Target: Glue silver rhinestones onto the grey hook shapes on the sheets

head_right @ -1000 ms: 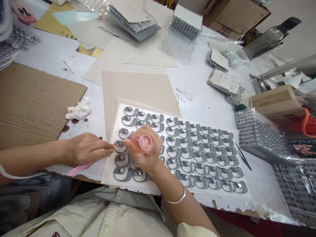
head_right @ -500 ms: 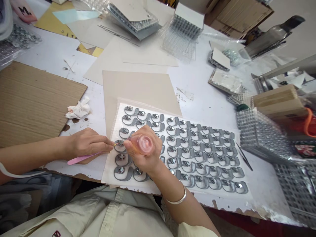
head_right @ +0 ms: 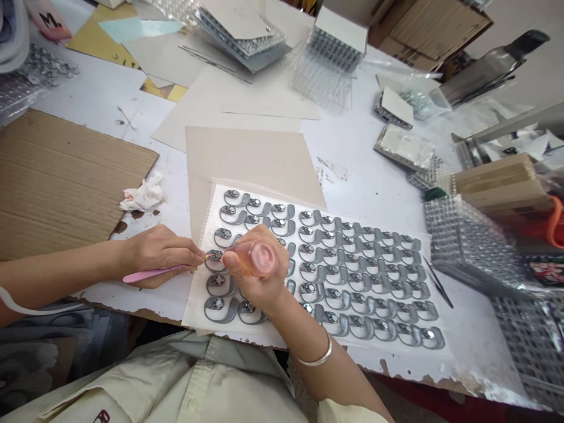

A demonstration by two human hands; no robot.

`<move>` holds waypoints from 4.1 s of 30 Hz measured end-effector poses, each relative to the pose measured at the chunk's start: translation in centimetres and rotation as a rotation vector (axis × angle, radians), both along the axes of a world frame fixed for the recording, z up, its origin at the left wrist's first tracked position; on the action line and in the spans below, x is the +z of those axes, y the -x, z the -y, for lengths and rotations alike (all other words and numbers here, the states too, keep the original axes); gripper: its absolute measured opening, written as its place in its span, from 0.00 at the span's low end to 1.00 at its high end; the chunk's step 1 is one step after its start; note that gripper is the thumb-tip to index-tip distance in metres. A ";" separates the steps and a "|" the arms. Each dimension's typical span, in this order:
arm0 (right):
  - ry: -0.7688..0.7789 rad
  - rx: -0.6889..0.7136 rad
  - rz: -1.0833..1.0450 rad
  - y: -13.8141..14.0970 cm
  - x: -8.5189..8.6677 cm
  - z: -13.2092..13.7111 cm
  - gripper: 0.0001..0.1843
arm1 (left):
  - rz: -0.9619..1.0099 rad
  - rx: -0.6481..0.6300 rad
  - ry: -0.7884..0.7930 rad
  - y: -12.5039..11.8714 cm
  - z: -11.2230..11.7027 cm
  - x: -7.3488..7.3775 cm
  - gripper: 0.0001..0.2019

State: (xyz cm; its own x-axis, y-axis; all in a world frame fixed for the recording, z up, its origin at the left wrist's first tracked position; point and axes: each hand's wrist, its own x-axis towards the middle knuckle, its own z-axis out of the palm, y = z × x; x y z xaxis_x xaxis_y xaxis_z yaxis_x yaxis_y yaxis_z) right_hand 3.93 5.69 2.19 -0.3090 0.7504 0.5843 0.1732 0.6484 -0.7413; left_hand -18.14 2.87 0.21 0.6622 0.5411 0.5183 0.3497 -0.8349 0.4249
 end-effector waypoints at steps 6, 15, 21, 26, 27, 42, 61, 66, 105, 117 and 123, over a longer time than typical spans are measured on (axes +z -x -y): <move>0.016 -0.006 0.001 0.0 -0.1 0.2 0.05 | -0.007 0.006 -0.001 0.0 0.0 -0.1 0.06; -0.007 -0.014 -0.008 0.1 -0.3 0.2 0.04 | -0.022 0.017 0.010 0.0 0.0 0.0 0.05; 0.000 -0.015 0.002 0.1 -0.3 0.2 0.04 | -0.013 0.018 0.024 0.0 0.1 0.0 0.05; 0.003 -0.015 0.007 0.1 -0.2 0.2 0.03 | -0.014 0.009 0.024 0.1 0.0 -0.1 0.06; 0.000 -0.013 0.004 0.1 -0.2 0.3 0.03 | -0.016 0.008 0.028 0.1 0.0 -0.1 0.07; 0.562 -0.229 -0.623 -2.7 3.8 -2.8 0.17 | 0.277 0.113 0.143 -0.1 -0.6 1.2 0.04; 0.668 0.008 -0.269 0.0 2.6 -6.4 0.19 | -0.024 0.140 -0.417 -2.0 -1.0 0.1 0.08; 0.502 0.016 -0.167 1.0 1.2 -6.4 0.17 | -0.034 0.137 -0.422 -2.3 -1.0 0.1 0.10; 0.314 0.062 -0.084 1.3 0.0 -5.6 0.12 | -0.106 0.174 -0.444 -2.6 -0.8 0.2 0.09; 0.255 0.004 -0.034 1.0 -0.1 -5.8 0.13 | -0.096 0.177 -0.430 -2.7 -0.7 0.2 0.08; 0.161 0.037 -0.026 0.9 -0.2 -5.9 0.12 | -0.071 0.198 -0.444 -2.8 -0.7 0.1 0.07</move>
State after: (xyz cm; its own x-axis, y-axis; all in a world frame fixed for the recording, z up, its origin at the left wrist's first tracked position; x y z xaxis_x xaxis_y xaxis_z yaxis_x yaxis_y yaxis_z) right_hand 3.00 11.61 2.03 -0.3244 0.8233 0.4657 0.1308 0.5266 -0.8400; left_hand -15.34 3.55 0.35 0.6110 0.3970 0.6849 0.5349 -0.8448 0.0125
